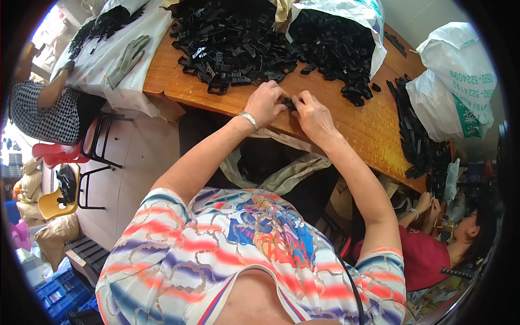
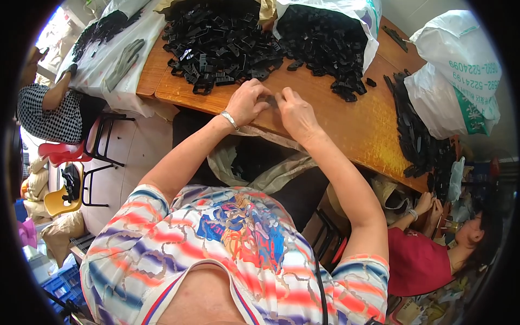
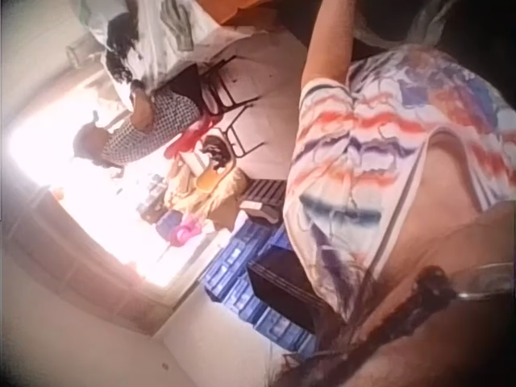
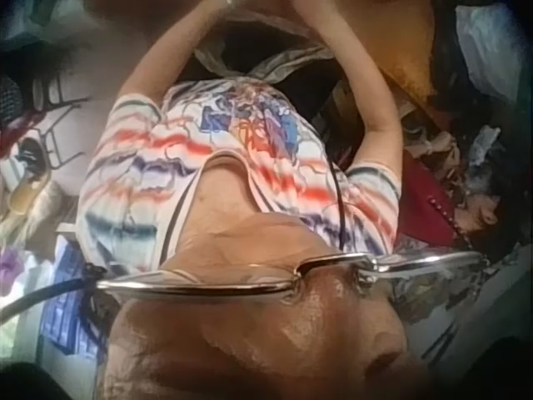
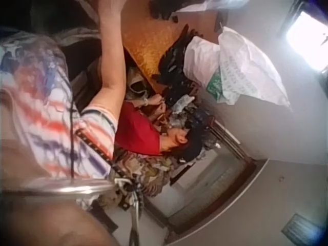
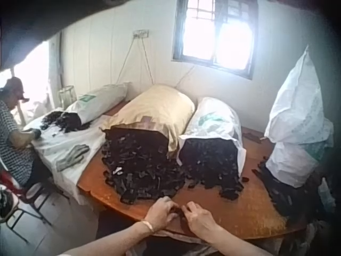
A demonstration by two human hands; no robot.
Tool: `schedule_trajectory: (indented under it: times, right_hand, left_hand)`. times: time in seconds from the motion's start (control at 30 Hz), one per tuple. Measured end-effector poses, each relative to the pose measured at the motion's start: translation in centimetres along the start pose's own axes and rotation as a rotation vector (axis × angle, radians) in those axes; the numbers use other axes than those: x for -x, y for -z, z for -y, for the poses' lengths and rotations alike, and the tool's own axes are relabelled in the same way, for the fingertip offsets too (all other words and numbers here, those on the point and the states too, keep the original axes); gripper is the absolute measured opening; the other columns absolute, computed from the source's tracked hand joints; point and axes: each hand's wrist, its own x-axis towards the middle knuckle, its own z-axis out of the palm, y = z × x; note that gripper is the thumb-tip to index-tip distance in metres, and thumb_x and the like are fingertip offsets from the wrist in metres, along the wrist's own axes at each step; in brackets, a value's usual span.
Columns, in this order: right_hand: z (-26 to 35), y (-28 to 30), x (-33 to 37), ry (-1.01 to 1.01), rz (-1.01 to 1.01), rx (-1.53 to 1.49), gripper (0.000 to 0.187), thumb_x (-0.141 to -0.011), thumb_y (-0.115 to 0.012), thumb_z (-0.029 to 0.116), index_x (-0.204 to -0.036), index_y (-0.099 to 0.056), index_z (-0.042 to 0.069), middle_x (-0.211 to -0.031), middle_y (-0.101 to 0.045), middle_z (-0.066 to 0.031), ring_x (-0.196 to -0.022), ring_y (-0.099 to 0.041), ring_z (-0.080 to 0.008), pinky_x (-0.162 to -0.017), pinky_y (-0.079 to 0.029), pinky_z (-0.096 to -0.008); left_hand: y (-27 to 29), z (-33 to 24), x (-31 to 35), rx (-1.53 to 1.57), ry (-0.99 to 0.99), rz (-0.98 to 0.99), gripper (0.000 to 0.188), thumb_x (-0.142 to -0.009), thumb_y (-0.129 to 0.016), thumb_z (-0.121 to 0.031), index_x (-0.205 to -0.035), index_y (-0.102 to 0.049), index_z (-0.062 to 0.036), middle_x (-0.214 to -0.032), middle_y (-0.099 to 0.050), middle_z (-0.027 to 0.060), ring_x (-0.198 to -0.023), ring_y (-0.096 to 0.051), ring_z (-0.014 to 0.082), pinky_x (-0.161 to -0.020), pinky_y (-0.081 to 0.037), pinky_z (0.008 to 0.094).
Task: Sorting and inspecting small black plastic components at a workshop table.
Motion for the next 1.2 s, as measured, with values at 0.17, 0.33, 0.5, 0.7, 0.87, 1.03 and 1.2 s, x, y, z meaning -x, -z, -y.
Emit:
schedule_trajectory:
  times: [0.17, 0.33, 0.5, 0.7, 0.87, 1.03, 1.2]
  right_hand:
    - [-0.3, 0.5, 0.4, -0.049, 0.024, -0.042, 0.029, -0.079, -0.072, 0.008, -0.107, -0.068, 0.001, -0.094, -0.061, -0.0127, -0.087, -0.064, -0.0324, -0.072, -0.054, -0.0410]
    - [4.3, 0.6, 4.2, -0.095, -0.051, -0.226, 0.026, -0.075, -0.074, 0.008, -0.100, -0.067, 0.006, -0.089, -0.061, -0.0136, -0.079, -0.065, -0.0349, -0.068, -0.054, -0.0423]
    - [6.3, -1.7, 5.7, 0.015, 0.094, -0.281, 0.026, -0.076, -0.075, 0.014, -0.098, -0.065, 0.007, -0.094, -0.060, -0.0126, -0.083, -0.065, -0.0322, -0.068, -0.054, -0.0409]
    - [0.5, 0.0, 1.2, -0.112, -0.198, -0.299, 0.004, -0.080, -0.066, 0.010, -0.083, -0.067, 0.008, -0.080, -0.064, -0.0133, -0.077, -0.065, -0.0334, -0.066, -0.053, -0.0420]
    - [-6.6, -0.8, -4.0, -0.402, -0.252, -0.173, 0.017, -0.084, -0.068, 0.017, -0.097, -0.071, 0.006, -0.094, -0.069, -0.0154, -0.087, -0.067, -0.0355, -0.074, -0.053, -0.0425]
    - [-6.5, -2.2, -8.1, -0.612, -0.072, -0.005, 0.039, -0.081, -0.075, 0.032, -0.104, -0.064, 0.002, -0.100, -0.067, -0.0193, -0.091, -0.067, -0.0385, -0.078, -0.054, -0.0460]
    - [-6.3, -2.8, -6.8, -0.638, -0.094, 0.000, 0.031, -0.081, -0.071, 0.024, -0.100, -0.061, 0.001, -0.097, -0.067, -0.0208, -0.090, -0.067, -0.0391, -0.079, -0.054, -0.0465]
  left_hand:
    - [0.4, 0.8, 0.0, 0.041, -0.074, 0.065, 0.020, -0.079, -0.071, -0.010, -0.097, -0.069, -0.0029, -0.101, -0.061, 0.0133, -0.101, -0.057, 0.0324, -0.088, -0.049, 0.0395]
    - [2.5, 0.6, -1.2, -0.281, -0.240, -0.235, 0.015, -0.080, -0.065, -0.011, -0.094, -0.068, -0.0053, -0.100, -0.060, 0.0114, -0.099, -0.056, 0.0301, -0.083, -0.052, 0.0384]
    - [1.1, 1.8, -3.0, -0.551, -0.278, -0.245, 0.007, -0.077, -0.065, -0.011, -0.084, -0.063, -0.0095, -0.095, -0.057, 0.0076, -0.094, -0.055, 0.0252, -0.073, -0.050, 0.0360]
    - [0.9, 1.9, -2.9, -0.598, -0.222, -0.210, 0.019, -0.073, -0.072, -0.009, -0.088, -0.061, -0.0089, -0.096, -0.056, 0.0070, -0.095, -0.055, 0.0257, -0.074, -0.047, 0.0370]
    - [0.6, 0.0, -2.8, -0.548, -0.264, -0.162, 0.020, -0.072, -0.071, -0.008, -0.087, -0.058, -0.0095, -0.091, -0.058, 0.0066, -0.092, -0.056, 0.0268, -0.076, -0.045, 0.0378]
    - [-0.2, -1.2, -2.0, -0.380, -0.358, -0.002, 0.025, -0.069, -0.080, -0.019, -0.081, -0.060, -0.0106, -0.088, -0.059, 0.0062, -0.089, -0.057, 0.0260, -0.075, -0.049, 0.0369]
    - [-0.7, -1.4, -0.8, -0.293, -0.389, 0.034, 0.023, -0.070, -0.079, -0.014, -0.081, -0.059, -0.0087, -0.087, -0.058, 0.0068, -0.087, -0.056, 0.0271, -0.076, -0.049, 0.0369]
